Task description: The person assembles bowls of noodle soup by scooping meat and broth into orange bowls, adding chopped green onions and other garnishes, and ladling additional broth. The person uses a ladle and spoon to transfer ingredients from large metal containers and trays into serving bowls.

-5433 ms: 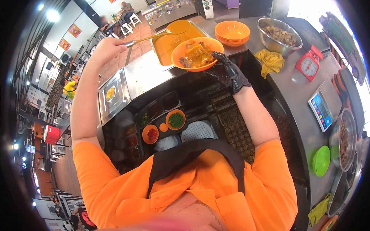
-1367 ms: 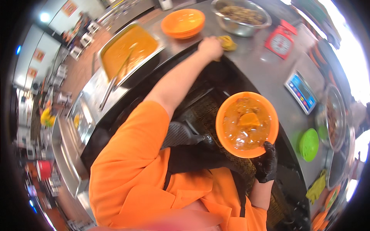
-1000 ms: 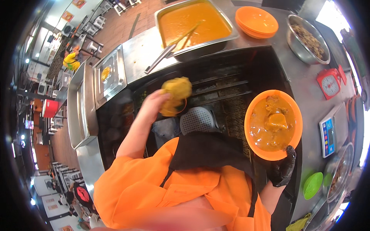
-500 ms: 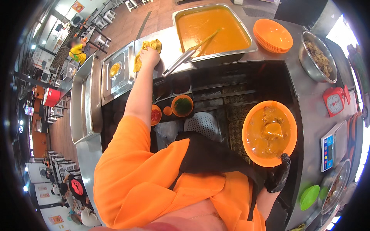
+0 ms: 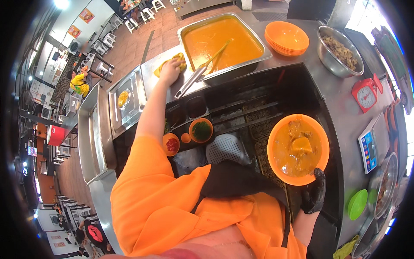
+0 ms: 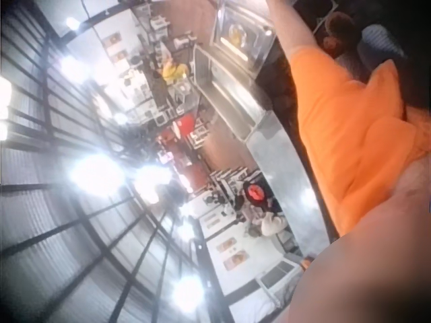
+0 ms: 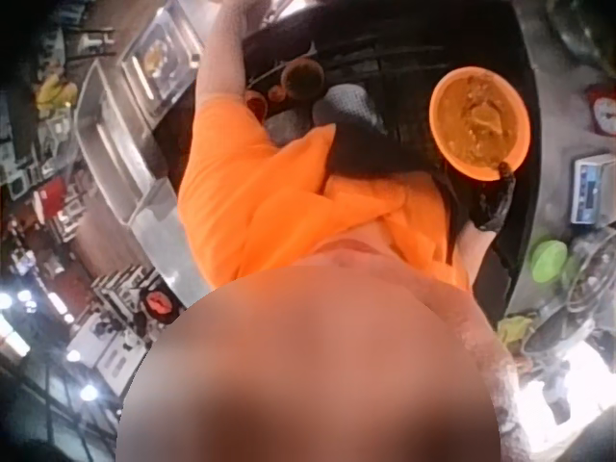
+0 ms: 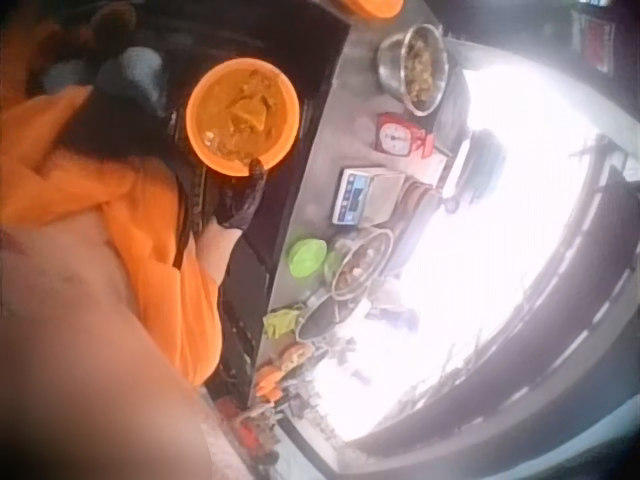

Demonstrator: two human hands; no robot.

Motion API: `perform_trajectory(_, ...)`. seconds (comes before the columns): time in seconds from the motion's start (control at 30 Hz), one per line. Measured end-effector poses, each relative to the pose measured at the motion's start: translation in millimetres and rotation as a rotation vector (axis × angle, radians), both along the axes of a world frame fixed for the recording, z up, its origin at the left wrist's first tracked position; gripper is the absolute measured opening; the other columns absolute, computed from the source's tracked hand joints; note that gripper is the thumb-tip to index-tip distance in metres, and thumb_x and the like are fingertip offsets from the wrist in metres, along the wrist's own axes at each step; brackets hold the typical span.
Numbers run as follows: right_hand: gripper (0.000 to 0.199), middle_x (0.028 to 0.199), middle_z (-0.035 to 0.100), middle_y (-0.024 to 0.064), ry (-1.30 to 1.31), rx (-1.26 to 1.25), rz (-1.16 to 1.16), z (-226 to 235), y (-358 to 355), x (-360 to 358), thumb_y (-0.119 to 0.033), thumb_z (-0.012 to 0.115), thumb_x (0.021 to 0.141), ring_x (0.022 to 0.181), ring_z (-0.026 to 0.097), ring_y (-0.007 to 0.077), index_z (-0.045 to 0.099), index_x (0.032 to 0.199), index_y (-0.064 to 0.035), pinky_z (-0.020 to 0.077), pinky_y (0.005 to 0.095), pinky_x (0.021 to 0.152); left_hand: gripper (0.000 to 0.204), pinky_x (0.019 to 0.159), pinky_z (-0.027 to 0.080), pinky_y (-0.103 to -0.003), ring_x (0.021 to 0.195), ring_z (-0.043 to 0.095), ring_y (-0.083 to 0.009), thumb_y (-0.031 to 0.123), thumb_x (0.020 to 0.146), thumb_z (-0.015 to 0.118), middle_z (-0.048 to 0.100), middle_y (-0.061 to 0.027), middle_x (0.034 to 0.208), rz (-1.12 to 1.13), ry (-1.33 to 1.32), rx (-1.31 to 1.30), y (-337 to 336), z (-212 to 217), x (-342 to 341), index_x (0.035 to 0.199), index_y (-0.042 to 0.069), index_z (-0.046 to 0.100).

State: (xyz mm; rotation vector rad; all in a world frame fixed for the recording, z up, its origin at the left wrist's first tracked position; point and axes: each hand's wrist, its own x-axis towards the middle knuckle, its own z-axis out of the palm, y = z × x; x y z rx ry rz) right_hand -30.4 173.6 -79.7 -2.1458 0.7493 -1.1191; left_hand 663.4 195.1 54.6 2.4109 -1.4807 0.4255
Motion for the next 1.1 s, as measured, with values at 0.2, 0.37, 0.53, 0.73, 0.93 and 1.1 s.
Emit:
perform_trajectory(0.2,0.052,0.131,0.050,0.0160,-0.271,0.209,0.038,9,0,3,-0.016,0.066,0.084,0.123,0.047,0.0285,0.047,0.131,0.0011,0.0352,0.0397,0.105,0.031,0.097,0.043,-0.044,0.108,0.055,-0.0366,0.005,0.075,0.054,0.063,-0.0142,0.117,0.004,0.053,-0.150,61,-10,-130,0.099,0.012,0.073)
perform_trajectory(0.37,0.036,0.116,0.060,0.0072,-0.909,1.137,0.011,70,6,28,-0.013,0.059,0.090,0.106,0.058,0.0159,0.052,0.124,-0.0032,0.0472,0.0288,0.090,0.043,0.108,0.033,-0.034,0.128,0.046,-0.0281,-0.002,0.075,0.042,0.058,-0.0177,0.125,-0.244,0.896,-0.329,49,-61,-230,0.105,0.007,0.071)
perform_trajectory(0.53,0.041,0.116,0.061,0.0075,-1.039,1.163,-0.044,40,-2,18,-0.010,0.061,0.088,0.102,0.061,0.0164,0.049,0.127,-0.0020,0.0517,0.0263,0.084,0.042,0.109,0.032,-0.034,0.132,0.043,-0.0291,0.002,0.078,0.049,0.046,-0.0192,0.138,-0.637,1.040,-0.224,-94,-74,-323,0.115,0.010,0.067)
perform_trajectory(0.73,0.044,0.121,0.058,0.0101,-1.060,0.980,-0.129,8,16,-5,-0.012,0.063,0.087,0.105,0.061,0.0189,0.048,0.127,-0.0022,0.0525,0.0294,0.089,0.036,0.106,0.036,-0.039,0.125,0.046,-0.0348,0.007,0.079,0.054,0.048,-0.0159,0.137,-1.017,0.585,-0.232,-256,-71,-445,0.110,0.017,0.069)
perform_trajectory(0.93,0.044,0.122,0.056,0.0121,-1.004,0.913,-0.272,-11,34,-23,-0.009,0.059,0.089,0.110,0.058,0.0204,0.046,0.130,-0.0033,0.0512,0.0312,0.090,0.037,0.105,0.035,-0.045,0.130,0.041,-0.0345,0.015,0.080,0.058,0.047,-0.0033,0.141,-1.033,-0.073,-0.070,-329,-118,-497,0.115,0.022,0.067)
perform_trajectory(1.1,0.046,0.126,0.054,0.0098,-1.152,0.994,-0.120,-36,31,-27,-0.008,0.057,0.089,0.112,0.056,0.0199,0.044,0.133,-0.0055,0.0509,0.0300,0.090,0.046,0.109,0.030,-0.048,0.133,0.036,-0.0364,0.019,0.085,0.055,0.043,-0.0011,0.144,-0.791,-0.085,0.340,-359,-120,-454,0.130,0.027,0.056)
